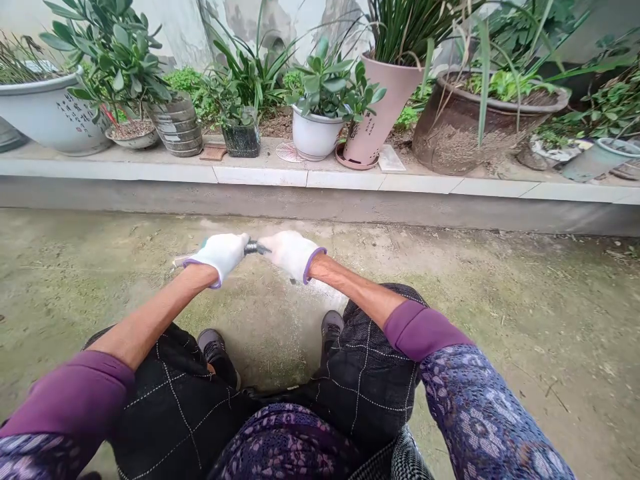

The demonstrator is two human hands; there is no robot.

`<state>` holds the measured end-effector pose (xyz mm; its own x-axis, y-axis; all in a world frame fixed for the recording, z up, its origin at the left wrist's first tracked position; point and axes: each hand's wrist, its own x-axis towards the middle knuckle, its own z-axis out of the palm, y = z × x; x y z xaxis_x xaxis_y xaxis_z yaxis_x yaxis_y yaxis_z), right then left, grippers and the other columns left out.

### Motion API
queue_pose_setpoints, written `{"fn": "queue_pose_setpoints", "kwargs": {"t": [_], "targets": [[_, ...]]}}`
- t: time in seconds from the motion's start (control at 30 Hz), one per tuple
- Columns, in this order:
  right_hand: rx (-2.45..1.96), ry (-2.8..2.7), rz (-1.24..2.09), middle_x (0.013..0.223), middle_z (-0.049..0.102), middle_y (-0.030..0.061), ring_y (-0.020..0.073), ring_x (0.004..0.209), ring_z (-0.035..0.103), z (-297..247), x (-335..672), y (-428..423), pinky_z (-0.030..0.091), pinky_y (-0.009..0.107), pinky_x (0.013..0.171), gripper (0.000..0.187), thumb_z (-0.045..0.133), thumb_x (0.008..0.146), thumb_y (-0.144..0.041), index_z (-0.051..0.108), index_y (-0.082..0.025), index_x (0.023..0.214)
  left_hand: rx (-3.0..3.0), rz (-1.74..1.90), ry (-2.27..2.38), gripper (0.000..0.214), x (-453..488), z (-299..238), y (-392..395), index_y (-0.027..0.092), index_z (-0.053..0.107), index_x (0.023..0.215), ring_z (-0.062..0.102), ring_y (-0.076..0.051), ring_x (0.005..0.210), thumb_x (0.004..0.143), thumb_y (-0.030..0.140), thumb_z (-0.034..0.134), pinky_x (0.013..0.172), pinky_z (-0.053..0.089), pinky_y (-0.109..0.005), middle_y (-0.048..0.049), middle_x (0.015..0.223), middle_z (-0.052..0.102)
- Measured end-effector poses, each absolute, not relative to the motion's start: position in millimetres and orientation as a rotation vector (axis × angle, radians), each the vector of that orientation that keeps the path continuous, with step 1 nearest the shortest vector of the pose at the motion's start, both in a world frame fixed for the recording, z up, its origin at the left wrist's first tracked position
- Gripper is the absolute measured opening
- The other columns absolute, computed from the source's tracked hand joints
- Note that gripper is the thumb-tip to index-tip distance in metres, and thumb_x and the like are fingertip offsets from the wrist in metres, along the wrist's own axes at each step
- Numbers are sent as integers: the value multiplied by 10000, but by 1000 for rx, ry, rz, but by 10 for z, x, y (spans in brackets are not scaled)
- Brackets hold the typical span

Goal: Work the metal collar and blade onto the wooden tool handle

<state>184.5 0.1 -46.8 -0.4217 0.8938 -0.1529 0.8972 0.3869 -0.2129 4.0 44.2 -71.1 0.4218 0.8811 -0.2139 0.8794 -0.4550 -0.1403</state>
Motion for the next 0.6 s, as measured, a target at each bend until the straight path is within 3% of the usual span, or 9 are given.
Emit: {"fn": "queue_pose_setpoints", "kwargs": {"t": [0.1,0.17,0.27,0.37,0.5,0.6], "targets": [[1776,2692,-539,900,723,42,142,746,592,-468,2001,160,364,236,644,249,493,929,-263,719,-186,1001,-2735,477,-1525,339,95,-713,364,178,658,1149,717,-283,820,889,204,442,716,507,-346,-146,855,730],[1810,2776,-778,903,717,25,119,756,587,-510,2092,259,389,210,669,217,512,889,-210,720,-168,935,-2853,386,-1523,298,115,-666,309,207,685,1086,700,-249,763,892,300,479,686,493,-314,-105,830,730],[1915,2668,-1222,709,637,-10,92,576,511,-599,2126,313,379,206,553,212,520,856,-222,713,-161,920,-3029,74,-1617,278,105,-567,239,202,710,960,648,-185,680,853,397,543,633,465,-262,-49,786,715],[2053,2434,-1453,555,497,-40,86,437,407,-697,2015,253,322,218,450,244,500,868,-263,702,-152,947,-3078,-201,-1795,306,72,-507,234,180,706,981,591,-141,603,844,406,551,582,445,-227,-8,703,671],[1845,2615,-1112,658,579,-9,90,538,463,-764,1814,97,337,214,525,204,526,891,-253,706,-160,914,-2902,-29,-1910,321,28,-554,360,172,700,988,638,-173,663,882,410,513,604,460,-239,-50,752,693],[1656,2698,-733,754,647,16,110,610,490,-715,1778,26,320,235,566,220,514,918,-271,713,-181,949,-2665,272,-1839,300,22,-662,443,155,682,1067,704,-249,821,904,283,465,694,497,-292,-143,875,722]]}}
